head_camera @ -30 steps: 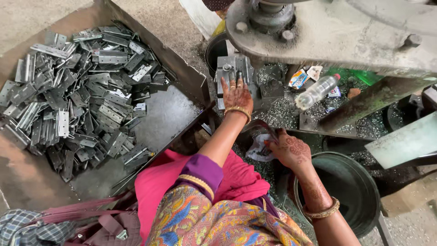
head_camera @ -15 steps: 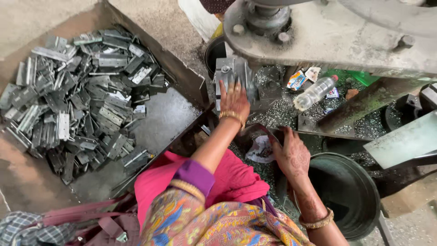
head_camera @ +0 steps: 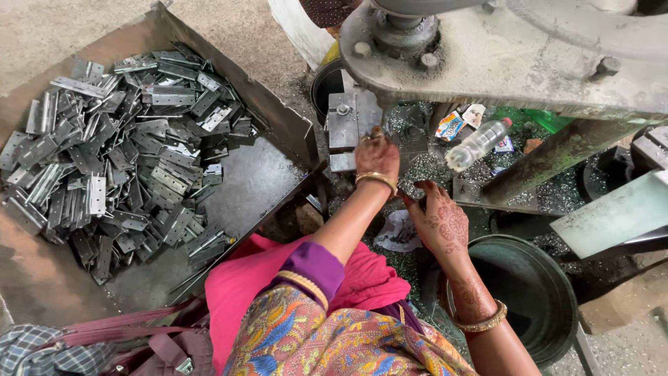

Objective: The person picks up metal hinge plates from a bin, places them into an industrial machine for processing, and uses a hand tool to manipulate the pieces at the workstation.

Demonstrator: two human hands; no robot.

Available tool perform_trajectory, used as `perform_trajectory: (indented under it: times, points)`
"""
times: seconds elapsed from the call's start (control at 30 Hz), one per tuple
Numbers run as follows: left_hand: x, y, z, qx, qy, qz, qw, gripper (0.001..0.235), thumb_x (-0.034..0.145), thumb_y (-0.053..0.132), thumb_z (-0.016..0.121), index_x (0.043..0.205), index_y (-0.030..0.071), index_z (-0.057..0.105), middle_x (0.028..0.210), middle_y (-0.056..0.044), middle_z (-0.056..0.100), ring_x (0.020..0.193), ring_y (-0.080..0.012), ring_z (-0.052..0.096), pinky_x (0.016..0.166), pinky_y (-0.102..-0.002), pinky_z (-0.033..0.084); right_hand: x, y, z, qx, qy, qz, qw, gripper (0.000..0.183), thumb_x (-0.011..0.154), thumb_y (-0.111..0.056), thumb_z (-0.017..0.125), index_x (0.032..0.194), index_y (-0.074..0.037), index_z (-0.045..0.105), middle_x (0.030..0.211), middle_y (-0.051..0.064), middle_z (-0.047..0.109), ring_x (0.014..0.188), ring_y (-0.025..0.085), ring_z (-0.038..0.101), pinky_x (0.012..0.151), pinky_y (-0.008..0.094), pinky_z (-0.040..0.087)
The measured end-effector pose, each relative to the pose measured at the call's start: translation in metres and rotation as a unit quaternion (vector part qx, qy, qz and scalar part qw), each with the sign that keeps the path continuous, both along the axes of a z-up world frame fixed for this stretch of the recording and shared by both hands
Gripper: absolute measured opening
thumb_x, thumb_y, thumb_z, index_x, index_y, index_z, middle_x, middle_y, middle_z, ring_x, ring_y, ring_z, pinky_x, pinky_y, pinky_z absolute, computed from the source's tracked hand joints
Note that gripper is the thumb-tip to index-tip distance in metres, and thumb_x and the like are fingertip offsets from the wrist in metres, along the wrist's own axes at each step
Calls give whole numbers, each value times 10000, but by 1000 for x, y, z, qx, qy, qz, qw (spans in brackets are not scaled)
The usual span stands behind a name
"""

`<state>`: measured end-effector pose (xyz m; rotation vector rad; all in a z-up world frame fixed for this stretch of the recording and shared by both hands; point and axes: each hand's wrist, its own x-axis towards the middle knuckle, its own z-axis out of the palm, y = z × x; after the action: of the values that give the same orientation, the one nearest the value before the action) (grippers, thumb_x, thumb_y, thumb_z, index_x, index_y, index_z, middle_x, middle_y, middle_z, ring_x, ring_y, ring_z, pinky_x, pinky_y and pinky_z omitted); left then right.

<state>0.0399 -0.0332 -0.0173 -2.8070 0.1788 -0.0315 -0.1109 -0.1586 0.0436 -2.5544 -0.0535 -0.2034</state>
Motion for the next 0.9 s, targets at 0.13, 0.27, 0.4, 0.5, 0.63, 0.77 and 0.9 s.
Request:
perform_trajectory:
  times: [0.13,0.27,0.4,0.5,0.63,0.77,0.9]
  points:
    - [-33,35,1,-61,-13,8,998,378,1052,257,461,1280,17,644,1460,-160,527,1305,-299,468,1070,-499,390,3,-2,-2,-11,72,-8,997,530,905,-449,643,1339,-150,589,1165,184,710,1086,406,667,884,525,515]
    - [-73,46,28,-222,36,-35,974,676,856,359,525,1467,71,525,1585,-117,398,1490,-340,212,1173,-578,167,12,1,-2,-40,143,2,989,612,900,-516,632,1389,-161,538,1186,208,705,1113,421,661,916,527,511]
    - [-42,35,30,-132,37,-11,991,473,1027,247,383,1418,48,558,1631,-104,357,1561,-330,180,1241,-596,82,9,-6,-16,-62,135,24,989,642,893,-536,619,1391,-142,521,1176,213,710,1097,433,665,891,542,517]
    - [-20,33,24,-142,7,21,990,481,1031,244,374,1436,49,544,1624,-103,351,1541,-323,202,1239,-598,48,10,-19,-53,-97,211,-13,973,605,932,-552,608,1377,-148,536,1144,227,719,1072,452,676,911,548,525]
    - [-22,38,21,-183,32,35,982,500,1001,252,392,1442,67,540,1625,-78,359,1538,-303,227,1238,-586,22,-12,-40,-126,-64,225,-4,972,635,856,-456,660,1382,-134,510,1123,245,718,1056,448,683,886,554,541]
    - [-37,40,10,-165,-31,13,986,484,983,219,392,1410,72,566,1602,-62,401,1515,-302,282,1219,-609,29,-11,-46,-136,-71,224,12,972,537,890,-476,655,1260,-91,595,1126,249,725,1075,445,677,900,547,534]
    - [-38,39,14,-192,-3,17,981,446,1031,222,378,1393,78,596,1601,-62,439,1537,-278,303,1257,-599,28,16,-42,-96,-72,244,10,967,592,890,-519,630,1320,-118,554,1135,262,698,1067,458,655,904,552,508]
